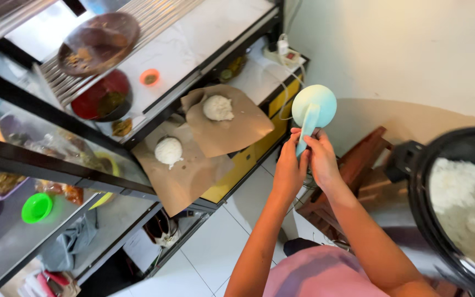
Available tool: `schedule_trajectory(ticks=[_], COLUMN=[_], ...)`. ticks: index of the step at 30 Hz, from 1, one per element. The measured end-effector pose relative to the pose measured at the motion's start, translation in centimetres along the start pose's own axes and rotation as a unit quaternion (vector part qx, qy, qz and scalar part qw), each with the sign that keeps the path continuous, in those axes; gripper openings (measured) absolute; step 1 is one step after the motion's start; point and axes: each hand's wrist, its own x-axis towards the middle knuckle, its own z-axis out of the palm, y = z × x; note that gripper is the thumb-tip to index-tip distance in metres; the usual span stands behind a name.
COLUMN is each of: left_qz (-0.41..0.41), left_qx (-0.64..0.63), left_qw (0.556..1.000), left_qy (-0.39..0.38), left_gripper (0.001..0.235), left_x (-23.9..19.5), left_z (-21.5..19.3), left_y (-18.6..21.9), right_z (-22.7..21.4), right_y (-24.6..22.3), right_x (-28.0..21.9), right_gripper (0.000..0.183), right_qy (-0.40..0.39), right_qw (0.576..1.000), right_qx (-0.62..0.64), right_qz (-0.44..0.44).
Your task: The person scoops rice from a rice cooker using a light blue rice paddle and places it onto a sheet of brown paper. They then wipe the lid and body of the rice cooker with a grey cloth. Finally, the person retrieves a small plastic bag from a shelf and packs chopped cabbage into it.
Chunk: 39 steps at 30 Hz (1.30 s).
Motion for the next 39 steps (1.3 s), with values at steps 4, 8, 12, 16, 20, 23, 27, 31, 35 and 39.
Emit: schedule_trajectory(ticks=[4, 8, 12, 16, 20, 23, 27, 31, 35, 39], left_qz=[0.003, 0.038, 0.051, 0.035, 0.086, 0.085, 0.087, 0.137, 0.105, 0.094], left_qx=[-0.034, -0.047, -0.078, -0.126, -0.149, -0.144, -0.178, -0.170, -0.184, -0.195], left_qw=[0.999, 0.996, 0.993, 0.983, 0.975, 0.974, 0.968, 0.965, 0.965, 0.962], left_qy=[-0.039, -0.063, -0.077, -0.129, -0.143, -0.153, -0.156, -0.143, -0.154, -0.167], left_gripper=[0.048, 0.045, 0.040, 0.038, 0.040, 0.042, 0.043, 0.047, 0.048, 0.043], left_x=[-3.0, -5.2, -7.4, -9.4, -10.7, -11.7, -13.0, -14.6, -16.4, -17.2], left_z=[1.7, 4.0, 6.9, 10.5, 14.9, 18.5, 23.4, 28.1, 31.3, 32.3], left_y=[2.8, 5.8, 8.6, 10.7, 12.5, 13.7, 16.8, 21.1, 25.0, 27.5], right_z=[-2.4, -5.7, -10.0, -14.4, -16.8, -18.3, -19.5, -21.0, -22.3, -22.7], right_y=[-2.0, -3.8, -6.4, -10.1, -14.5, -18.5, -24.2, -29.9, -34.9, -38.5], right_x=[-4.8, -8.7, -13.0, -16.4, -20.3, -23.5, -28.4, -33.2, -36.6, -38.8], right_gripper=[0.022, 0.026, 0.036, 0.036, 0.038, 0.040, 0.044, 0.047, 0.051, 0.055], right_qy=[0.039, 0.066, 0.100, 0.067, 0.100, 0.137, 0.181, 0.187, 0.149, 0.118], right_qw=[0.999, 0.992, 0.978, 0.973, 0.948, 0.899, 0.854, 0.795, 0.744, 0.718], right_qx=[-0.032, -0.100, -0.180, -0.205, -0.285, -0.402, -0.471, -0.558, -0.625, -0.660], right_qz=[0.003, -0.037, -0.027, -0.082, -0.102, -0.108, -0.125, -0.149, -0.183, -0.186])
